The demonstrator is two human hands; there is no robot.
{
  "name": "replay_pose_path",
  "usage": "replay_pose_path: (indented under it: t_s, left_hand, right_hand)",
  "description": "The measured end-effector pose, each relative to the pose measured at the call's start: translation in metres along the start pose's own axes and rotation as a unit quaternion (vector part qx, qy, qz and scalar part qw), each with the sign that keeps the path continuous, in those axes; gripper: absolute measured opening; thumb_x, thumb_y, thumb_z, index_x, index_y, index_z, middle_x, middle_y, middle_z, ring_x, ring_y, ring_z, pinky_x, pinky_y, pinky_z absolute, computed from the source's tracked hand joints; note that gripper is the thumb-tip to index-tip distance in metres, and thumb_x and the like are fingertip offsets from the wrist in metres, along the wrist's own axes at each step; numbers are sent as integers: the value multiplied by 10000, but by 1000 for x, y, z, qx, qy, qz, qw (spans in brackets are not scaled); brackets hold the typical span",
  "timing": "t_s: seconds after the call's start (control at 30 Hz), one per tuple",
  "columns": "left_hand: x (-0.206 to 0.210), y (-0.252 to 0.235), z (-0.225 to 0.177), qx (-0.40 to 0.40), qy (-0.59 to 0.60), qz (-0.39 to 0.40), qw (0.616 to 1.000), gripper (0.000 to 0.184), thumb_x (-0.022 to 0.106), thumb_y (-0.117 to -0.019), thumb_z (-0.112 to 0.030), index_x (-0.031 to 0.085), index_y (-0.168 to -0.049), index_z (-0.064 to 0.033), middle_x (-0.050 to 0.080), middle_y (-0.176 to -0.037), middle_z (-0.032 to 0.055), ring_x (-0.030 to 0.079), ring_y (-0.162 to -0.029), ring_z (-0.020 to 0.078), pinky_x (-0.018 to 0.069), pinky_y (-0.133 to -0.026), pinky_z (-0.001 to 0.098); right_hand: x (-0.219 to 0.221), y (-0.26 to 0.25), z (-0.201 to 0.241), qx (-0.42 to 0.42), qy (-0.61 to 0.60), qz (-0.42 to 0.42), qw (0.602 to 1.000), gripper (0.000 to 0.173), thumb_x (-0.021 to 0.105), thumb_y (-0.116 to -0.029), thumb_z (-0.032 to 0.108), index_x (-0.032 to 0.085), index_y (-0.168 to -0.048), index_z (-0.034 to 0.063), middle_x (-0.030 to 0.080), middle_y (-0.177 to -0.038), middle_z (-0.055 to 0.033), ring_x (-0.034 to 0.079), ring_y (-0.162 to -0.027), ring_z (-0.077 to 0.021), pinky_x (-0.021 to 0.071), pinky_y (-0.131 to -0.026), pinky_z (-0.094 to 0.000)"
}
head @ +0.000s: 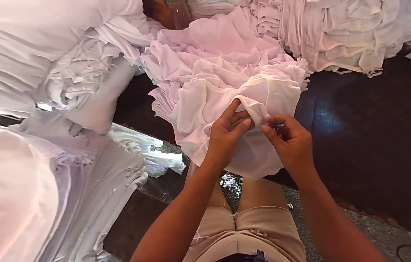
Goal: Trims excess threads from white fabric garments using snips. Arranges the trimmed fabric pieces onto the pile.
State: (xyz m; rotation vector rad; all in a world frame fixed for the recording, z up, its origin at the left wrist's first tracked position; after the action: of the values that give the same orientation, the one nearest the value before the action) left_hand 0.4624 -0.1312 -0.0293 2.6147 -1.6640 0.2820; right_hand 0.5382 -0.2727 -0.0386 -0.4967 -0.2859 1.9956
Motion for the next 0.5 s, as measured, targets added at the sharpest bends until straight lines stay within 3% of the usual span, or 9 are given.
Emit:
replay_pose_path:
  t_s: [0.2,0.33,0.43,0.5]
  left_hand:
    - [5,1,-2,29,-55,-30,998,588,624,-980,9,419,-1530,-34,721,-1124,50,719,-920,103,599,-864,273]
    - [4,0,-1,33,-32,-43,998,572,643,-964,16,462,-1504,-40,725,-1074,41,719,-891,115,607,-840,286]
    - [4,-1,-1,33,-8,-50,998,562,640,-962,16,475,-1496,-44,731,-1075,33,721,-904,113,607,-849,292]
    - [4,-1,-1,28,9,-64,998,561,634,-962,26,476,-1495,-50,724,-1063,30,719,-883,111,610,-841,294]
  right_hand:
    - [8,-13,14,-81,64,-21,994,151,682,-948,109,701,-1016,-24,581,-890,-66,518,-696,-5,427,-605,-95]
    - [0,-10,9,-7,-36,-7,999,104,658,-973,120,679,-1018,29,571,-880,22,508,-655,60,439,-578,-69]
    - [-2,-3,-3,44,-75,42,995,256,667,-972,199,574,-1169,65,616,-958,39,581,-722,54,514,-632,-112]
    - [-1,3,-11,51,-65,66,994,330,635,-993,252,531,-1234,52,624,-983,32,589,-772,52,514,-680,-126]
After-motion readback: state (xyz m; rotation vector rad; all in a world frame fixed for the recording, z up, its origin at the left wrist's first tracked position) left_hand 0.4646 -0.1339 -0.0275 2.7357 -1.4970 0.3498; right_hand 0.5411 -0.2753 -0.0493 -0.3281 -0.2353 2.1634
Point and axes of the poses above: each hand's wrist, its own y-axis away from the middle knuckle, its own x-axis out of the palm, z = x × y, the point moved 6 cm from there along -y, towards the middle knuckle
